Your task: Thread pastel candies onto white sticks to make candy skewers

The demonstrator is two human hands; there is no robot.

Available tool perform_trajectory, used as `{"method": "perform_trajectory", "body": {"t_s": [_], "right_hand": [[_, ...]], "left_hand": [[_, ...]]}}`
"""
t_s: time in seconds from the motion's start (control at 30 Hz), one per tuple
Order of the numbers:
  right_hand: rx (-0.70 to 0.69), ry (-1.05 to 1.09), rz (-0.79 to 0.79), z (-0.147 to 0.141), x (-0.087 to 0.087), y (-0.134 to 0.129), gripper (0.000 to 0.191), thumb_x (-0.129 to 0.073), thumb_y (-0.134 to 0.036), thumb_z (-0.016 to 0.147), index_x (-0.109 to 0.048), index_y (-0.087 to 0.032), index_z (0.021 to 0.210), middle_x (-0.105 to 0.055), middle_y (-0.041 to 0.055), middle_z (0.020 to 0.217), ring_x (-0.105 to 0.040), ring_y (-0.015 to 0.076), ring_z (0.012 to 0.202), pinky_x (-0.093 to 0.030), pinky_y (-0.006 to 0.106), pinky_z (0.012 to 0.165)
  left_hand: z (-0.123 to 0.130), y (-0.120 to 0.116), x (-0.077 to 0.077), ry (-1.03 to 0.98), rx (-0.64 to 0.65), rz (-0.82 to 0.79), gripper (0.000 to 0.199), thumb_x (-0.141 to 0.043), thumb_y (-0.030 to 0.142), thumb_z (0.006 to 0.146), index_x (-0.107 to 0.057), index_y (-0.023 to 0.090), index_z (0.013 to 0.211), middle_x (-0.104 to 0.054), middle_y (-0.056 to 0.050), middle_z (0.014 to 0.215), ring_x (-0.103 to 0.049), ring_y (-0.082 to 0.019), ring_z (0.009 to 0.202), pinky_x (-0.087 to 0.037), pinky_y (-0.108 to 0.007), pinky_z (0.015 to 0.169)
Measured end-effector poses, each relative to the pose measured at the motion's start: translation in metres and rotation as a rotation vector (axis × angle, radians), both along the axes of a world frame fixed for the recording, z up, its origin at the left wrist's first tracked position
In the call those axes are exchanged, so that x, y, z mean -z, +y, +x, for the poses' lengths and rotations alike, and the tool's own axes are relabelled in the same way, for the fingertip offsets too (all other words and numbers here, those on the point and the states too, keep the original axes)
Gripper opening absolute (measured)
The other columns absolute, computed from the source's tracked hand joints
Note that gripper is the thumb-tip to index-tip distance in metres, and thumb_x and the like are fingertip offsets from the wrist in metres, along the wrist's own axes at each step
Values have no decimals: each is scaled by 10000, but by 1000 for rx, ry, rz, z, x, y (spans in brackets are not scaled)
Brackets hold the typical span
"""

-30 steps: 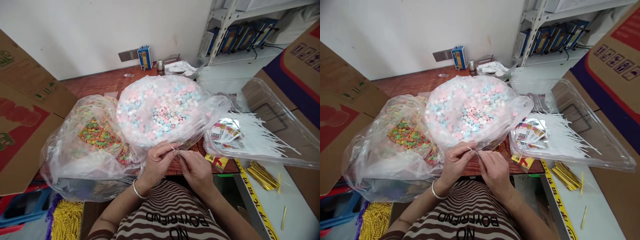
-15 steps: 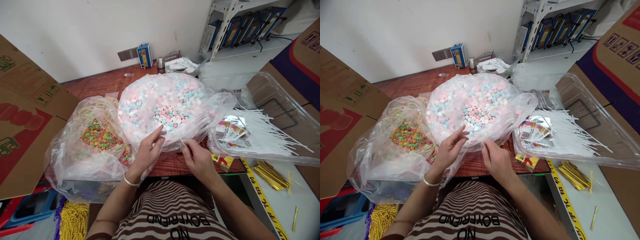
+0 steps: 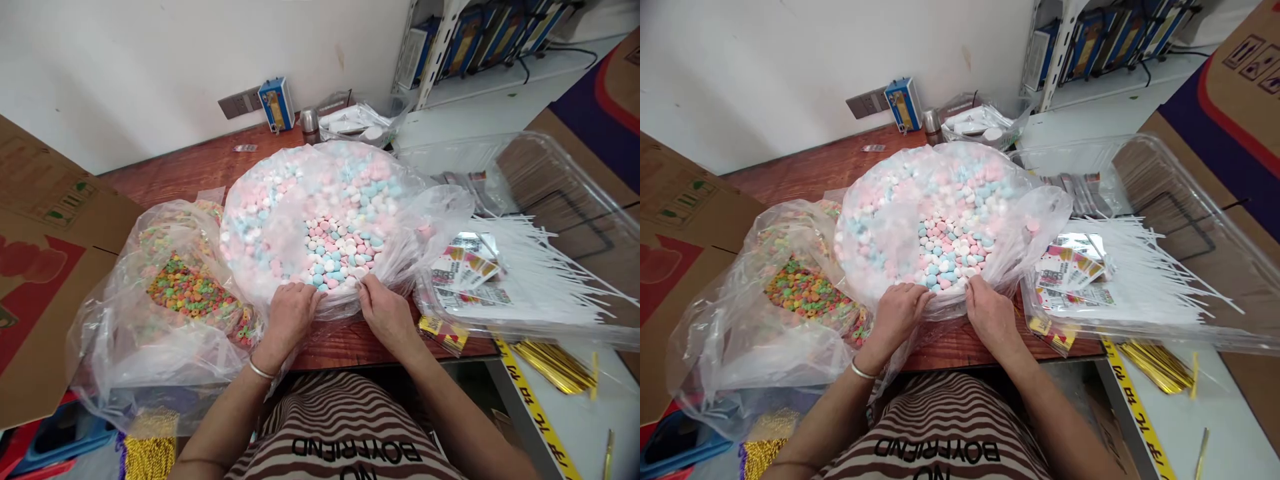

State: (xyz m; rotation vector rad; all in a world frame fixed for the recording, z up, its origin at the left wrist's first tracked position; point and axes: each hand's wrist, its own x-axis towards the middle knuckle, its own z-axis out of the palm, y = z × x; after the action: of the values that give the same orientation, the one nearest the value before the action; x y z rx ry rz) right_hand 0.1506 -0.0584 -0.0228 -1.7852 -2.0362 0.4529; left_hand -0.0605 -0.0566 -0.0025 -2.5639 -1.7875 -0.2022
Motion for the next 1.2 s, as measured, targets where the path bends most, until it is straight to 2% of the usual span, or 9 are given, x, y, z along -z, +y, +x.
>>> {"method": "perform_trajectory", "body": {"t_s": [0.1,0.2,0.37,0.47,0.6,0.8,1.0,1.1,1.2], "right_hand": [[24,55,19,0,7,2,246,-361,-305,1022,-565,-196,938,-697,55,756,-681,219,690,-311,284,579],[39,102,23,0,11,5,260,-354,-328,1020,-568,-203,942,-684,47,740,-678,226,689,-332,286,593],[37,158,12,2,14,3,266,-352,-342,1018,-574,-208,958,-693,46,764,-680,225,699,-349,286,603],[40,169,13,2,15,3,279,-340,-336,1018,-576,-206,946,-697,50,765,-680,223,696,-349,286,601],[30,189,29,2,16,5,276,-345,-320,1012,-583,-208,928,-705,54,773,-673,212,691,-350,281,597],[13,237,38,2,16,4,260,-365,-301,1008,-599,-210,940,-719,52,821,-672,203,719,-373,271,603],[4,311,44,3,18,3,238,-384,-287,1001,-607,-212,961,-728,57,879,-676,201,760,-419,269,641],[13,419,50,3,19,2,223,-407,-296,1003,-609,-210,962,-723,50,873,-675,193,755,-447,269,666],[40,590,78,2,19,-1,226,-424,-318,1017,-616,-200,1007,-722,42,859,-671,177,733,-472,262,673]], "left_hand": [[7,21,-10,-26,-35,-12,303,-466,369,1029,-676,197,895,-685,-61,836,-606,-206,779,-379,-331,673],[17,53,-14,-24,48,-28,169,-531,236,991,-693,188,990,-696,-83,966,-612,-232,929,-417,-333,745],[23,91,1,-57,173,-216,149,-661,168,882,-728,202,1010,-725,-86,1046,-608,-277,1047,-453,-391,867],[18,97,10,-187,142,-239,119,-618,176,911,-733,186,941,-742,-79,978,-628,-254,1000,-465,-393,913],[10,98,9,-324,92,-205,179,-550,144,921,-720,175,969,-741,-76,973,-635,-234,987,-490,-365,893],[14,115,3,-250,284,-332,239,-515,92,876,-732,192,880,-745,-63,913,-649,-222,905,-492,-349,856],[23,124,6,-395,291,-422,268,-540,96,855,-722,194,1026,-747,-26,905,-671,-169,813,-490,-269,737],[24,123,8,-398,303,-399,282,-564,104,860,-726,192,1073,-741,-42,935,-673,-176,847,-498,-279,774],[24,119,10,-372,366,-339,181,-591,143,878,-728,181,991,-713,-73,961,-656,-196,915,-497,-305,816]]}}
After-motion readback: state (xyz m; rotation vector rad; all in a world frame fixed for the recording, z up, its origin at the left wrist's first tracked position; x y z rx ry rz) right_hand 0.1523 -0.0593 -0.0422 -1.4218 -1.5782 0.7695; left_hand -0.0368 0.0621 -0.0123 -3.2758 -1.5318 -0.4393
